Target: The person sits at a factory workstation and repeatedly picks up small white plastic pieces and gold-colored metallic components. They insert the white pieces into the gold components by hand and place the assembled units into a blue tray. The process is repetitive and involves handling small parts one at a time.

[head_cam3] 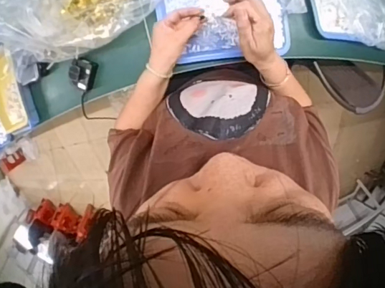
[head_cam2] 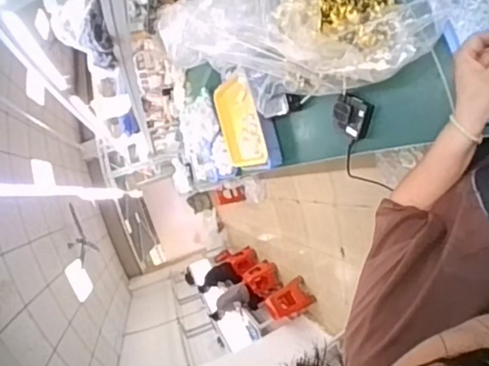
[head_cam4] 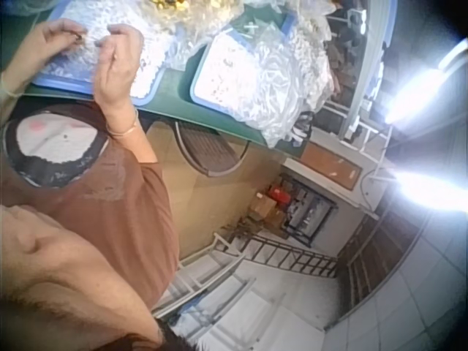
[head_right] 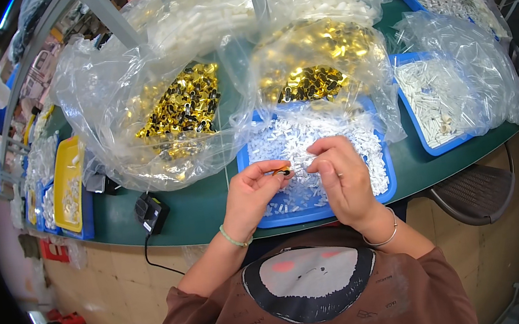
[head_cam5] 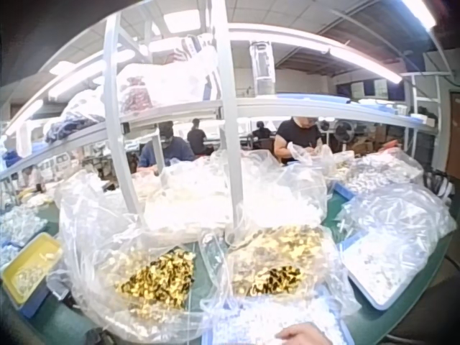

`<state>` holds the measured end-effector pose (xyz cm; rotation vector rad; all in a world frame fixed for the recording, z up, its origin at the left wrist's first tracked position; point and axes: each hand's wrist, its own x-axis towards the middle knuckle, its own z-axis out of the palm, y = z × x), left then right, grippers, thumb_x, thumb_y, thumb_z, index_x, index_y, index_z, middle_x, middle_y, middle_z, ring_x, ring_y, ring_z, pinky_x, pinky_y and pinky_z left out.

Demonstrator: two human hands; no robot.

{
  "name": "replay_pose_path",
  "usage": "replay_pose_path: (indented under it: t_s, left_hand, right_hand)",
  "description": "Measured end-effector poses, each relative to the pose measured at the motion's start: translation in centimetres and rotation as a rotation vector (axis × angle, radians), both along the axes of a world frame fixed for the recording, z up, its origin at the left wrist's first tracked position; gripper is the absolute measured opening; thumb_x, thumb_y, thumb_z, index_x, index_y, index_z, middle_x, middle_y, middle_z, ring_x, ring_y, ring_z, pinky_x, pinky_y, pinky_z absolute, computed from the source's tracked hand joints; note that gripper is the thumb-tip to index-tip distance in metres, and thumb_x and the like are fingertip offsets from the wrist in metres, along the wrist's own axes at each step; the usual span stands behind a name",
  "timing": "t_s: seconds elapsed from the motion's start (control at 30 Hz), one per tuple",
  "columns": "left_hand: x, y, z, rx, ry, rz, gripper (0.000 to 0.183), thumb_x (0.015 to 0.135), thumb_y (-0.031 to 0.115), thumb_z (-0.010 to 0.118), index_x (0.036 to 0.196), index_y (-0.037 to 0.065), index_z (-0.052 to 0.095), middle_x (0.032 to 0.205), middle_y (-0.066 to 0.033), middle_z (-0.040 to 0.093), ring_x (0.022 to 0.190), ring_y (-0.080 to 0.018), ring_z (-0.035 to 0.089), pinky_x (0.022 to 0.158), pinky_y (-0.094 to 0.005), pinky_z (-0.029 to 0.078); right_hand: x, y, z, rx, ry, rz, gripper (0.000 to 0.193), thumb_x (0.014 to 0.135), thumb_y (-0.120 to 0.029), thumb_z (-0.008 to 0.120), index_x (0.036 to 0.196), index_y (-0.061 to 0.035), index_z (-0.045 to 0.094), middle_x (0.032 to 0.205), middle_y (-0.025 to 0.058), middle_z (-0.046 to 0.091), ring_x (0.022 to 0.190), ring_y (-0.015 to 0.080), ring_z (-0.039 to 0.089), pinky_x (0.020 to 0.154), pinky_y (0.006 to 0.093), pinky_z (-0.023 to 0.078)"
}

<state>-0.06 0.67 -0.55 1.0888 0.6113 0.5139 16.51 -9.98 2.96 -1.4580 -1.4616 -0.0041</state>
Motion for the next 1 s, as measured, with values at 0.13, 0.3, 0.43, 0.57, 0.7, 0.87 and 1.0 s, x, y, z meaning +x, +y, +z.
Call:
replay_pose_path:
  t_s: [0.13,0.3,0.43,0.57,0.7,0.87,1.0]
  left_hand:
    - [0.0,0.4,0.1,0.013,0.013,0.046,0.024,0.095,0.001,0.06,0.118,-0.006,0.064,0.111,-0.0123,0.07,0.101,-0.0154,0.068,0.087,-0.0243,0.054]
    - [-0.2,1.1,0.4,-0.026,0.024,0.047,0.025,0.095,0.0,0.058,0.118,-0.006,0.064,0.112,-0.0127,0.07,0.104,-0.0175,0.068,0.088,-0.025,0.054]
    - [-0.3,1.4,-0.3,-0.008,-0.029,0.08,0.025,0.096,0.0,0.058,0.119,-0.005,0.064,0.113,-0.0126,0.069,0.106,-0.0177,0.067,0.09,-0.0255,0.054]
    - [-0.3,1.5,-0.7,0.006,-0.001,0.075,0.025,0.096,0.001,0.058,0.119,-0.005,0.064,0.113,-0.0127,0.069,0.106,-0.0171,0.067,0.09,-0.0259,0.053]
    - [-0.1,1.3,-0.9,0.004,0.023,0.077,0.026,0.095,0.003,0.059,0.12,-0.004,0.064,0.112,-0.0127,0.07,0.104,-0.016,0.067,0.09,-0.026,0.054]
    - [0.0,1.2,-1.0,-0.005,0.007,0.077,0.026,0.095,0.003,0.06,0.12,-0.004,0.064,0.112,-0.0129,0.07,0.102,-0.0145,0.067,0.09,-0.0254,0.054]
    - [0.0,1.1,-1.2,-0.002,0.003,0.083,0.026,0.095,0.004,0.06,0.12,-0.003,0.064,0.11,-0.0118,0.071,0.097,-0.0118,0.067,0.083,-0.0216,0.054]
  right_hand:
    - [1.1,-0.9,0.3,-0.123,0.194,-0.015,0.036,0.105,-0.022,0.041,0.087,-0.0011,0.064,0.096,0.0122,0.062,0.069,0.0171,0.055,0.063,0.0261,0.044]
    - [0.8,-1.0,0.4,-0.099,0.789,0.132,0.016,0.101,-0.007,0.052,0.09,0.0004,0.062,0.098,0.0109,0.062,0.077,0.0119,0.063,0.07,0.0244,0.051]
    - [0.5,-1.6,0.3,-0.067,0.583,0.174,0.011,0.086,0.007,0.067,0.095,0.0019,0.065,0.102,0.0133,0.066,0.087,0.018,0.068,0.079,0.0273,0.054]
    - [-0.6,-1.2,0.7,-0.094,0.261,0.141,0.019,0.08,0.007,0.073,0.097,0.0002,0.068,0.099,0.0133,0.071,0.088,0.0217,0.069,0.078,0.0287,0.055]
    - [-1.5,-0.6,0.6,-0.073,0.168,0.097,0.021,0.078,0.007,0.074,0.097,-0.0009,0.069,0.097,0.0129,0.072,0.087,0.024,0.07,0.074,0.0304,0.056]
    - [-1.5,-0.4,0.5,-0.061,0.124,0.07,0.022,0.078,0.008,0.074,0.097,-0.0008,0.069,0.096,0.0129,0.072,0.085,0.0248,0.07,0.072,0.0307,0.056]
    - [-1.6,-0.5,0.6,-0.078,0.116,0.064,0.022,0.077,0.009,0.074,0.096,-0.0008,0.069,0.094,0.0129,0.072,0.083,0.0251,0.071,0.072,0.0308,0.056]
